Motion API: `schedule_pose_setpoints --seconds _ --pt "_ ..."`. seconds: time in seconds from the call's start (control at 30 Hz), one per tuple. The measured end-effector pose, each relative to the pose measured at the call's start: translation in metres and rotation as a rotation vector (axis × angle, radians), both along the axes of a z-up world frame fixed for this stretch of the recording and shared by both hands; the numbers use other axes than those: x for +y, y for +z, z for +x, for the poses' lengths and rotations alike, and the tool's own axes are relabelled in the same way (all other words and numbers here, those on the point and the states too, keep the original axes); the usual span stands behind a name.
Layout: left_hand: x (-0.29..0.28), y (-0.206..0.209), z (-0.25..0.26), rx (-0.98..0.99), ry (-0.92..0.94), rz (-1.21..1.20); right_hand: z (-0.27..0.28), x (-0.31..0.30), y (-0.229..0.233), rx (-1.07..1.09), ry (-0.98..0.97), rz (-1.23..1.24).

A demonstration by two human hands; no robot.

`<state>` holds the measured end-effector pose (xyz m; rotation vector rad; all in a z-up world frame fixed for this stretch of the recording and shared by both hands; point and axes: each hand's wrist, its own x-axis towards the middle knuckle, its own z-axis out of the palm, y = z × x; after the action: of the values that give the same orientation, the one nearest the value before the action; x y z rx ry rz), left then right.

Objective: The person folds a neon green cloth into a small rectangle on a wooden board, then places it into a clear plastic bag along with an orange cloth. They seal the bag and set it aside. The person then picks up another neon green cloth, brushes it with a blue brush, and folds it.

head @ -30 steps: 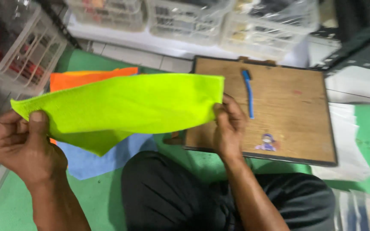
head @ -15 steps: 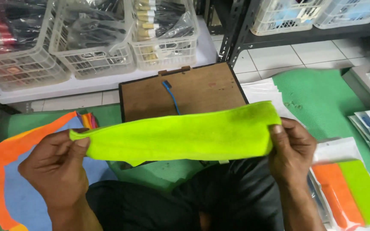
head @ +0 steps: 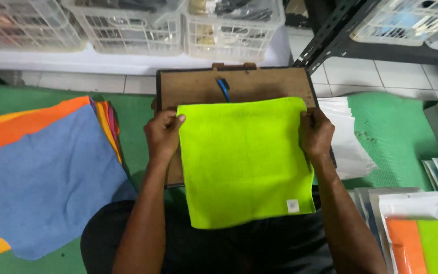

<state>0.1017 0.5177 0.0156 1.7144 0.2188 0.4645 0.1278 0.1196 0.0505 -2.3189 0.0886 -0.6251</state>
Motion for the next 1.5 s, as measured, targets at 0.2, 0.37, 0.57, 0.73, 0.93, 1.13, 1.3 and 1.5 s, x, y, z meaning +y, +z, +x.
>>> schedule_pose_setpoints --seconds 0.2,0.37,0.57,0.73,0.93,1.13,1.3,1.5 --pt "0.000 0.003 0.029 -0.049 0.025 0.105 0.040 0.009 -0.019 -0.024 -0.051 -0.190" --pt "-0.011 0.038 0.018 -0.059 0.067 0.216 0.027 0.012 0.002 -0.021 0.040 0.016" --pt "-0.081 0.151 -0.054 -0.158 -0.292 0.330 -0.093 0.094 0.122 -0.059 0.103 0.219" --pt "-0.106 0.215 -0.132 -0.222 -0.773 -0.210 -0.170 0.100 0.156 0.062 0.655 0.316" --pt "-0.105 0.214 -0.170 -0.312 -0.971 -0.086 -0.189 0.066 0.153 -0.185 0.662 0.841" --pt "-0.081 0.221 -0.177 -0.414 -1.156 -0.064 -0.204 0.056 0.164 -0.032 0.998 0.420" --pt "-0.046 0.241 -0.160 -0.161 -0.965 -0.176 -0.184 -0.002 0.171 0.595 0.825 0.225" --pt "-0.022 0.193 -0.115 0.052 -0.771 -0.300 -0.136 -0.048 0.185 0.768 0.408 -0.019"
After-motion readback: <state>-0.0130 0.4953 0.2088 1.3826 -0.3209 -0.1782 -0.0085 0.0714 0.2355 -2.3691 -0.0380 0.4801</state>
